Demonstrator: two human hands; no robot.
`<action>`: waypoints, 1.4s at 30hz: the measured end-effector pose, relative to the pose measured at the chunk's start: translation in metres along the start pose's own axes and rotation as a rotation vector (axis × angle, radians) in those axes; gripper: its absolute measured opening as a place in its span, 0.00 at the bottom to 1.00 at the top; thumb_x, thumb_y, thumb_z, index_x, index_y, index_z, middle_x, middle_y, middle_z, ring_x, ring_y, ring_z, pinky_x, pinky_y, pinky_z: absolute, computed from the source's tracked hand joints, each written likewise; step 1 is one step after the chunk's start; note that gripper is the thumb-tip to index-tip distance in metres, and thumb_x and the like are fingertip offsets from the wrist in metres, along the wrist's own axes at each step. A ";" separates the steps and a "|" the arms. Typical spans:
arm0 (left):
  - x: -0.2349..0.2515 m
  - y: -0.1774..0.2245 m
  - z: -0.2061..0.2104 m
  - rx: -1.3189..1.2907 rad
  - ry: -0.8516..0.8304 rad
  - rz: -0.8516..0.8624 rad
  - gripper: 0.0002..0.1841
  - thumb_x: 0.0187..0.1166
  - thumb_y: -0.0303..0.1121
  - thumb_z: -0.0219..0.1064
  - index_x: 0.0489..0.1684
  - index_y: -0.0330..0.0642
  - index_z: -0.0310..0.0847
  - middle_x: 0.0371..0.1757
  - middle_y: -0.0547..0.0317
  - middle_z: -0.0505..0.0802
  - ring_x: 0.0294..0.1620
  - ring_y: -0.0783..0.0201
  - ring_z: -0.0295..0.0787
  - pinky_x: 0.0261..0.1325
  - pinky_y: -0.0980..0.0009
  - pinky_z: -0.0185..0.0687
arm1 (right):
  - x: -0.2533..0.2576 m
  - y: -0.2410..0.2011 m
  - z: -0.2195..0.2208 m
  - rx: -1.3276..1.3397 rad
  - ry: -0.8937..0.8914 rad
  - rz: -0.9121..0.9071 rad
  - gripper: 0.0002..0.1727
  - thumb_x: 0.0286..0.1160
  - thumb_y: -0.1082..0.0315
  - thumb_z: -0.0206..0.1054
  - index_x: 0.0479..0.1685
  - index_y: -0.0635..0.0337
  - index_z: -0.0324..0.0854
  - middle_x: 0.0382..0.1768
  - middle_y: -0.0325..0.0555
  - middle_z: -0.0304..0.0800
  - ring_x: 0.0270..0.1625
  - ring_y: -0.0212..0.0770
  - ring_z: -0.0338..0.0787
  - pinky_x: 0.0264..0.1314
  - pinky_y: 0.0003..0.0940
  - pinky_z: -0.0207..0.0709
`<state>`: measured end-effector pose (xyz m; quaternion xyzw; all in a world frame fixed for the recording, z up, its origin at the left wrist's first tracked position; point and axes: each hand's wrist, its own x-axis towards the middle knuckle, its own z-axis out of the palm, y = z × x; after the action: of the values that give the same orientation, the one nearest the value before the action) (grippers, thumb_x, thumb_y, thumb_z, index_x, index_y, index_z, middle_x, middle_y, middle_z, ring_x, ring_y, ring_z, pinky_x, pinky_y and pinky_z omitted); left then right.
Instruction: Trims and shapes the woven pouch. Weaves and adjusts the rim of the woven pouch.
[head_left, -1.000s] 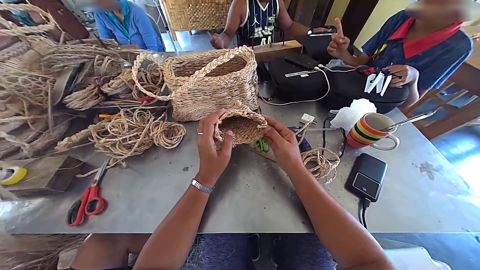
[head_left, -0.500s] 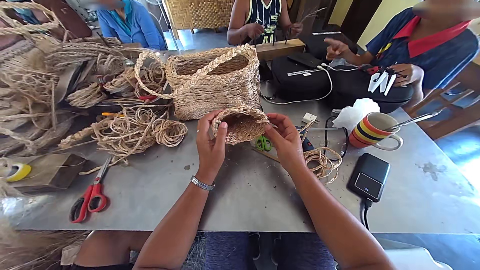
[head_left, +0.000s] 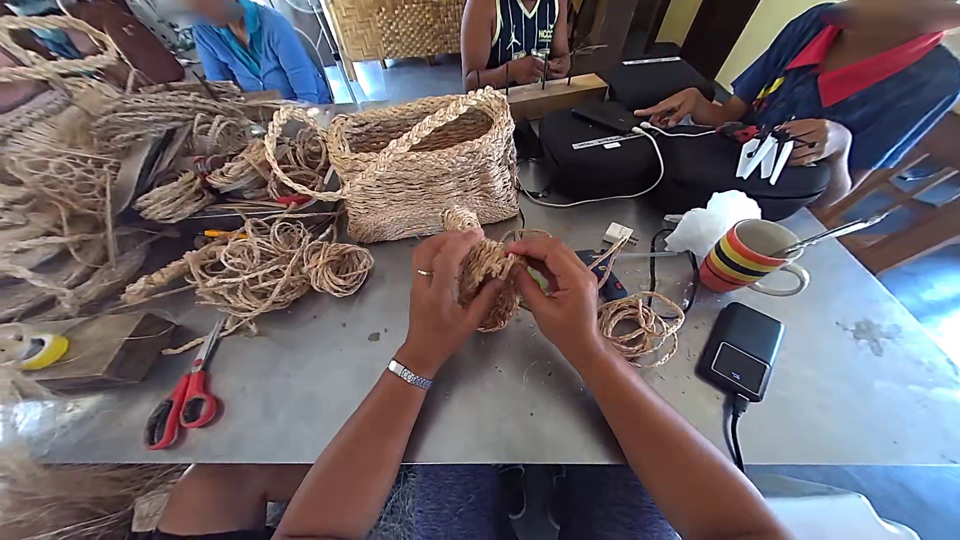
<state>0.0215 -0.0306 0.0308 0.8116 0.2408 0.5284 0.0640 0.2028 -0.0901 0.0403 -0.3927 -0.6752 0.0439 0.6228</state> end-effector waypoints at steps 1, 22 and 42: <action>0.001 0.001 0.000 -0.039 0.023 0.071 0.25 0.74 0.33 0.74 0.72 0.39 0.78 0.73 0.45 0.82 0.80 0.49 0.73 0.81 0.52 0.71 | -0.001 -0.003 0.003 0.002 -0.014 -0.007 0.14 0.74 0.79 0.70 0.58 0.69 0.86 0.58 0.54 0.89 0.59 0.41 0.92 0.63 0.37 0.90; 0.002 0.007 0.001 -0.196 0.047 0.083 0.15 0.82 0.26 0.63 0.63 0.29 0.81 0.69 0.43 0.87 0.79 0.47 0.78 0.84 0.50 0.73 | 0.000 -0.006 -0.001 0.094 -0.055 0.133 0.11 0.84 0.72 0.65 0.58 0.66 0.84 0.54 0.51 0.87 0.54 0.38 0.91 0.57 0.32 0.90; 0.090 0.018 -0.018 -0.453 -0.402 -0.087 0.11 0.85 0.27 0.62 0.57 0.36 0.86 0.59 0.55 0.93 0.59 0.65 0.91 0.67 0.66 0.88 | 0.010 -0.006 -0.024 0.468 -0.020 0.463 0.17 0.90 0.63 0.59 0.70 0.59 0.80 0.56 0.43 0.90 0.52 0.34 0.90 0.58 0.34 0.86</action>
<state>0.0409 -0.0080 0.1191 0.8539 0.1339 0.3943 0.3120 0.2220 -0.0982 0.0568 -0.3815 -0.5455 0.3421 0.6632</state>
